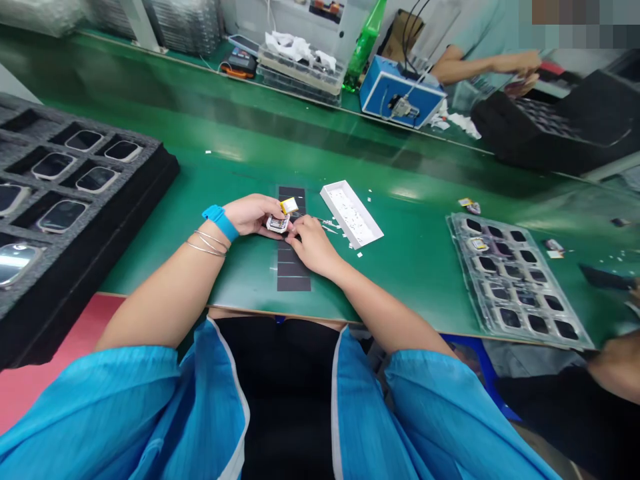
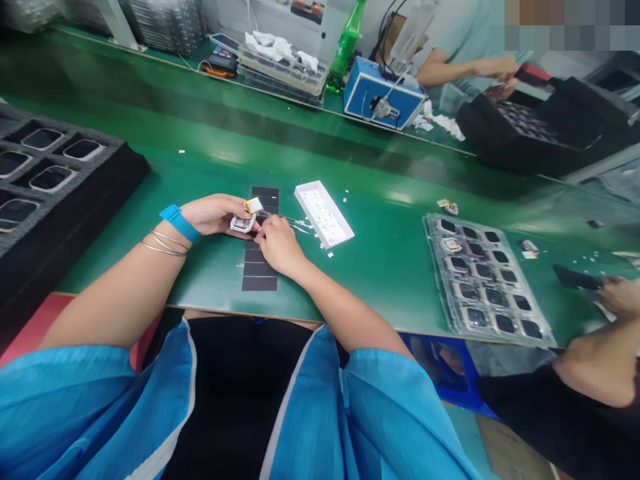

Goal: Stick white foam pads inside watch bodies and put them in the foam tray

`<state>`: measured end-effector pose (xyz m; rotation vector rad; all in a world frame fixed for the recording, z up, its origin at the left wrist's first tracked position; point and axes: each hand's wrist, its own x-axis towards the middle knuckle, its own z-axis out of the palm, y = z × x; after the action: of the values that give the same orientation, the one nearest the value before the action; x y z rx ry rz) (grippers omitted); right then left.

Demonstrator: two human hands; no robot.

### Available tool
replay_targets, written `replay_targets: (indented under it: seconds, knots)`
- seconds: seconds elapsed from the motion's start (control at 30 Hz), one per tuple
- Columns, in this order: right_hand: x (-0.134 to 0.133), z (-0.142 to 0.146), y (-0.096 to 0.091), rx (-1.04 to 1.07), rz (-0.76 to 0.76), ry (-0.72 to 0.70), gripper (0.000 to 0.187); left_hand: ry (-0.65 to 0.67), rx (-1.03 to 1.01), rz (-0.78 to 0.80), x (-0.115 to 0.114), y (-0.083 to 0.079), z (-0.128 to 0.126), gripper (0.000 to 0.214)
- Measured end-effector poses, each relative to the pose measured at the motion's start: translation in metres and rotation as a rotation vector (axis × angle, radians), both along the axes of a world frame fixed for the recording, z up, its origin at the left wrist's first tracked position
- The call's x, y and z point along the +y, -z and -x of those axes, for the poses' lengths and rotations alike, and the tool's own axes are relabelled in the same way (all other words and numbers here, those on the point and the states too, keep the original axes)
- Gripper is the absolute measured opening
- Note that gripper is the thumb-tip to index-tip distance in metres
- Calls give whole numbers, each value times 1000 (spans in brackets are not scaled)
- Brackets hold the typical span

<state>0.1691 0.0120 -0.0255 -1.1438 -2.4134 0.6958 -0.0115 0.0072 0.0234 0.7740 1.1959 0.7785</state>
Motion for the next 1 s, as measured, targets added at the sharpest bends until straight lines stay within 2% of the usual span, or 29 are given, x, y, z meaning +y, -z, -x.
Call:
replay_targets:
  seconds: [0.1, 0.23, 0.33, 0.43, 0.6, 0.8, 1.0]
  knots:
    - [-4, -7, -8, 49, 57, -74, 9, -5, 4, -1, 0, -1, 0, 11]
    - [-3, -21, -22, 294, 59, -137, 11, -17, 12, 5, 0, -2, -1, 11]
    - [-1, -25, -29, 528, 0, -65, 12, -56, 28, -13, -1, -2, -4, 11]
    - [0, -24, -30, 665, 61, 9, 15, -103, 37, -49, -3, -1, -10, 13]
    - [1, -22, -25, 674, 231, 46, 18, -93, 53, -90, -8, 0, -23, 12]
    - [1, -21, -24, 652, 195, 16, 16, -86, 66, -77, -14, -3, -35, 7]
    - [1, -19, -21, 649, 166, -11, 14, -83, 62, -71, -13, 0, -35, 11]
